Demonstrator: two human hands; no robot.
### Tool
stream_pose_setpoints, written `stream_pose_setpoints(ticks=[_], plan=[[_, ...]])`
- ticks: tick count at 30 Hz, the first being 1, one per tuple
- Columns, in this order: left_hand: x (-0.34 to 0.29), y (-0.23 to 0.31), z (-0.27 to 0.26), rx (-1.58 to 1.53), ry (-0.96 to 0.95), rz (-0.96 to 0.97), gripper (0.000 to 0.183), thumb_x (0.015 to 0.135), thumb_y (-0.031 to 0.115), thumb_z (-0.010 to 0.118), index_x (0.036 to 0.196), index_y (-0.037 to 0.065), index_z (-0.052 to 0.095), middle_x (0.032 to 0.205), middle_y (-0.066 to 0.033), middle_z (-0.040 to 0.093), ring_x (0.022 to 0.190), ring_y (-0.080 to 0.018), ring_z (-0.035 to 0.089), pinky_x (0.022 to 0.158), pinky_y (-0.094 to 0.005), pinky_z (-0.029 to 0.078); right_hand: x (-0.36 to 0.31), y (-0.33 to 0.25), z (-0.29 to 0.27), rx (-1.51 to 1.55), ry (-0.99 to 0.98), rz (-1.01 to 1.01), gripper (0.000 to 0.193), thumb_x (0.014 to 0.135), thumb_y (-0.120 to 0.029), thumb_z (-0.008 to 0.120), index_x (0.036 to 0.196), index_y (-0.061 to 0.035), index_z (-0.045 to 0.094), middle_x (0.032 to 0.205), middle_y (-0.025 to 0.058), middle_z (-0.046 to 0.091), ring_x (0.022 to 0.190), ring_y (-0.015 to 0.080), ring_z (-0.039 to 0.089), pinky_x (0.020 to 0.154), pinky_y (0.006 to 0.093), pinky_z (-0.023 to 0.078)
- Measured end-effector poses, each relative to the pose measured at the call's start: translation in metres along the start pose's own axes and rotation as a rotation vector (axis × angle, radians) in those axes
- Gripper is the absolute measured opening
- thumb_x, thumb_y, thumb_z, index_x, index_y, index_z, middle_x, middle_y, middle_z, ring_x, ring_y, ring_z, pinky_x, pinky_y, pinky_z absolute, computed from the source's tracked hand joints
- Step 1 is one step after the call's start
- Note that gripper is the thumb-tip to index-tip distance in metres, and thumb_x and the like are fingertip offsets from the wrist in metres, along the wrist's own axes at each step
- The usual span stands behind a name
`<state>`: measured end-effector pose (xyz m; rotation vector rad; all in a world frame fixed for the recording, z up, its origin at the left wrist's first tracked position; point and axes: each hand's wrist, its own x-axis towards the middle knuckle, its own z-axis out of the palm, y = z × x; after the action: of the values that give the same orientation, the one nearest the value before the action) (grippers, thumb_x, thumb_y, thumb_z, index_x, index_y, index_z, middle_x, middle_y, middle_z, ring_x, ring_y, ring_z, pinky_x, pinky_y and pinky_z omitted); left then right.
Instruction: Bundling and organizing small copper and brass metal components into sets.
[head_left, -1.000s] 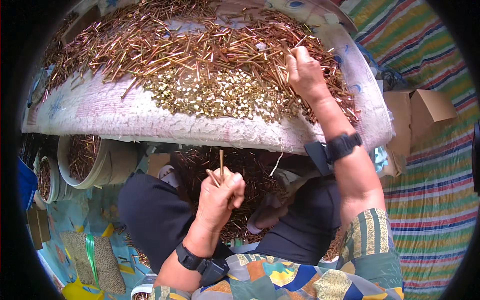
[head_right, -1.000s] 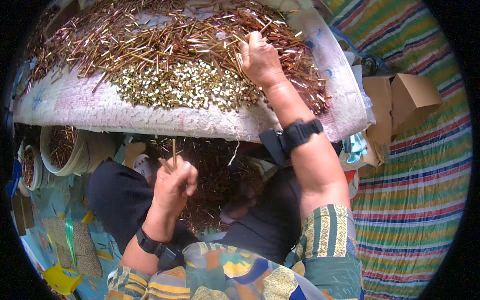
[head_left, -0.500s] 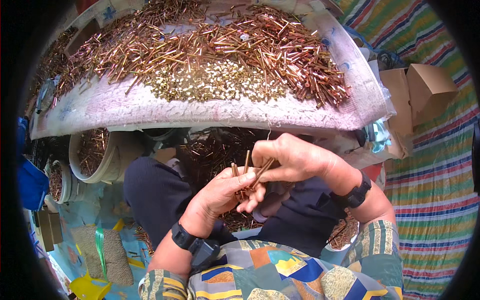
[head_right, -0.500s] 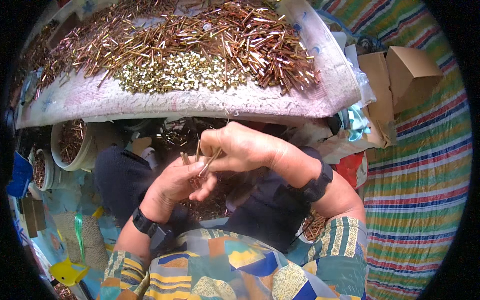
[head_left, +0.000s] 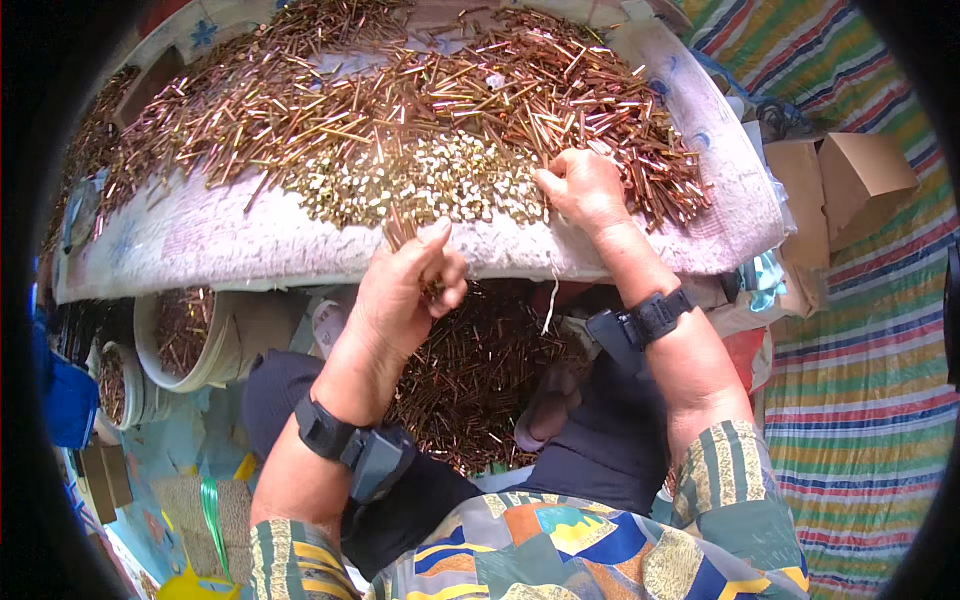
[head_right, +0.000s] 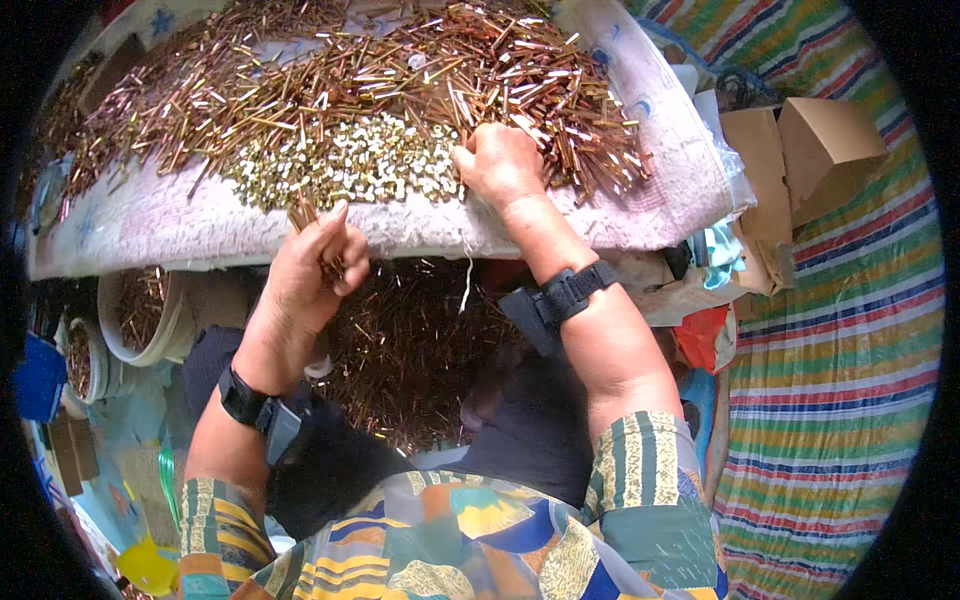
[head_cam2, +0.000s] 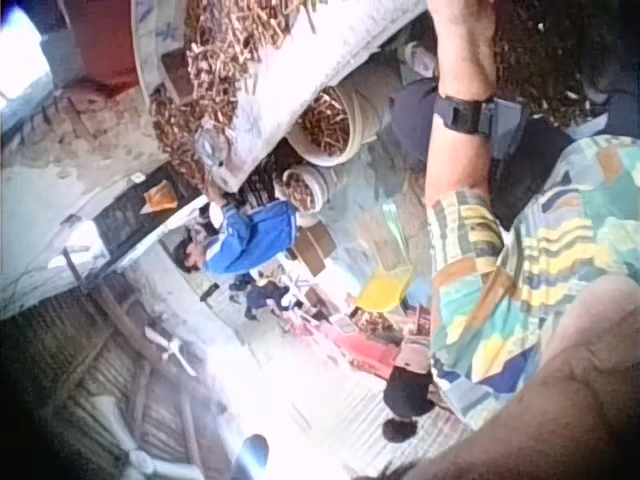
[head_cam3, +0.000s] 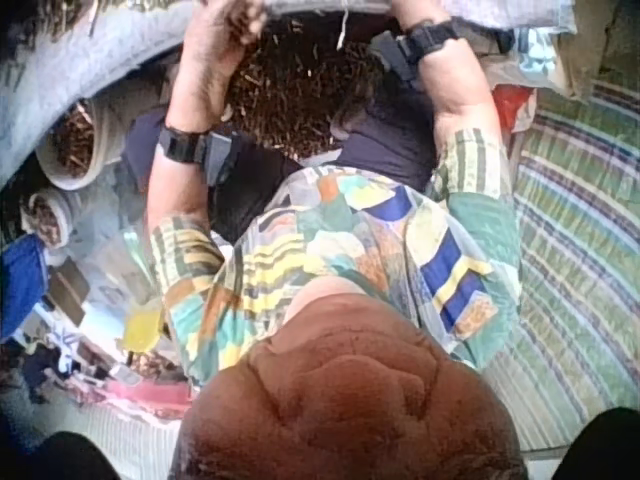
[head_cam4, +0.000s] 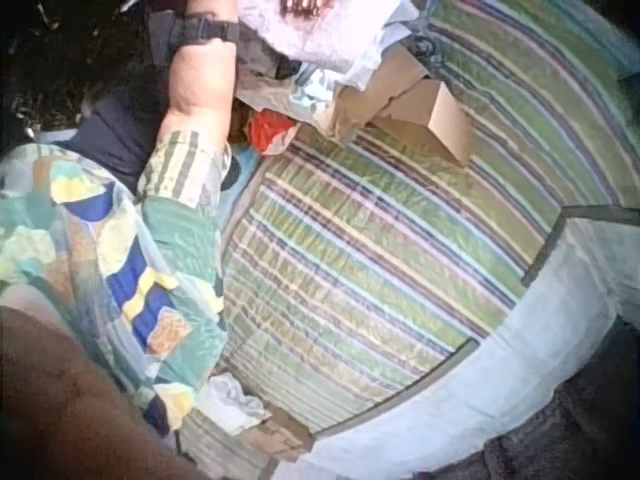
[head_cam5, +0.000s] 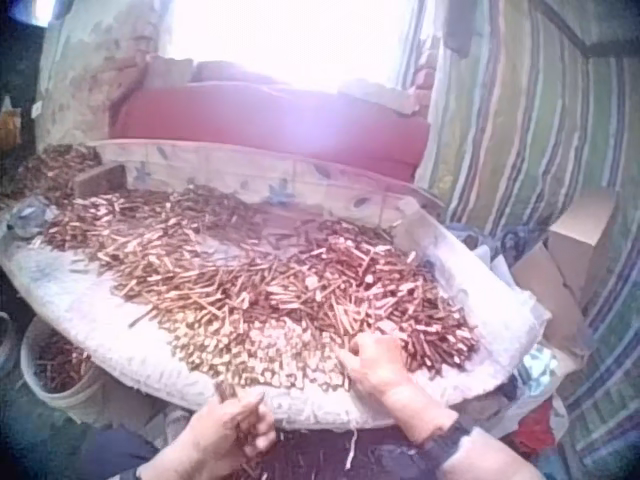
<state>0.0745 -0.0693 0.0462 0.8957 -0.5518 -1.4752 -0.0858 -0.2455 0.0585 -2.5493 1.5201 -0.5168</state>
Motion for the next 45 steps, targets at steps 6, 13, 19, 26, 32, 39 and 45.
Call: stream_pose_setpoints(ticks=[6, 13, 19, 26, 32, 39, 45], plan=[[0.012, 0.003, 0.002, -0.103, -0.065, -0.061, 0.035, 0.091, 0.03, 0.044, 0.1, 0.0, 0.059, 0.093, -0.0168, 0.063, 0.072, -0.0219, 0.064, 0.056, -0.0242, 0.05, 0.0, 0.016, -0.018, 0.462, -0.024, 0.049, 0.017, 0.069, -0.015, 0.058, 0.065, 0.0008, 0.06, 0.057, 0.0103, 0.059, 0.047, 0.0149, 0.057, 0.047, 0.0283, 0.046], [0.016, -0.004, 0.01, -0.157, -0.076, -0.057, 0.035, 0.088, 0.027, 0.051, 0.109, -0.001, 0.052, 0.091, -0.0125, 0.063, 0.068, -0.0179, 0.064, 0.051, -0.0209, 0.048, -0.033, -0.056, -0.038, 1.018, -0.609, -0.115, 0.013, 0.081, -0.008, 0.058, 0.086, 0.0032, 0.058, 0.063, 0.0077, 0.061, 0.048, 0.008, 0.055, 0.043, 0.0193, 0.042], [0.014, -0.004, 0.012, -0.346, -0.03, -0.052, 0.017, 0.09, 0.02, 0.049, 0.087, 0.003, 0.052, 0.058, 0.0031, 0.036, 0.047, -0.0062, 0.031, 0.039, -0.0186, 0.026, 0.041, -0.028, -0.026, 0.205, 0.053, -0.215, 0.033, 0.069, -0.027, 0.068, 0.089, -0.0012, 0.062, 0.08, 0.0128, 0.063, 0.072, 0.0225, 0.063, 0.065, 0.0343, 0.05], [0.019, -0.002, 0.002, -0.462, -0.009, -0.041, 0.018, 0.091, 0.02, 0.046, 0.085, 0.004, 0.05, 0.058, 0.0031, 0.035, 0.048, -0.0057, 0.031, 0.038, -0.0177, 0.025, 0.058, -0.045, -0.001, -0.42, -0.086, -0.217, 0.033, 0.07, -0.024, 0.063, 0.092, -0.0033, 0.05, 0.093, 0.0147, 0.056, 0.083, 0.0339, 0.058, 0.073, 0.0431, 0.047], [0.021, -0.002, -0.001, -0.47, -0.033, -0.054, 0.018, 0.091, 0.02, 0.047, 0.084, 0.003, 0.05, 0.058, 0.0029, 0.036, 0.047, -0.0057, 0.031, 0.038, -0.0178, 0.025, 0.063, -0.048, -0.003, -0.482, -0.044, -0.301, 0.024, 0.07, -0.024, 0.06, 0.078, -0.0024, 0.055, 0.077, 0.0147, 0.062, 0.073, 0.0321, 0.062, 0.065, 0.0418, 0.049], [0.022, -0.002, 0.0, -0.452, -0.031, -0.059, 0.02, 0.09, 0.021, 0.049, 0.081, 0.003, 0.052, 0.059, 0.0034, 0.037, 0.048, -0.0056, 0.033, 0.038, -0.0185, 0.025, 0.069, -0.04, 0.002, -0.496, -0.119, -0.432, 0.014, 0.074, -0.011, 0.051, 0.081, -0.0019, 0.057, 0.083, 0.0174, 0.061, 0.077, 0.0334, 0.061, 0.069, 0.0426, 0.049], [0.023, -0.001, 0.002, -0.46, -0.019, -0.06, 0.02, 0.089, 0.022, 0.05, 0.081, 0.004, 0.052, 0.059, 0.0035, 0.037, 0.048, -0.0053, 0.032, 0.038, -0.0182, 0.025, 0.076, -0.033, -0.018, -0.33, -0.151, -0.432, 0.013, 0.071, -0.01, 0.057, 0.082, -0.0062, 0.062, 0.079, 0.0156, 0.062, 0.079, 0.0317, 0.061, 0.074, 0.0396, 0.048]])
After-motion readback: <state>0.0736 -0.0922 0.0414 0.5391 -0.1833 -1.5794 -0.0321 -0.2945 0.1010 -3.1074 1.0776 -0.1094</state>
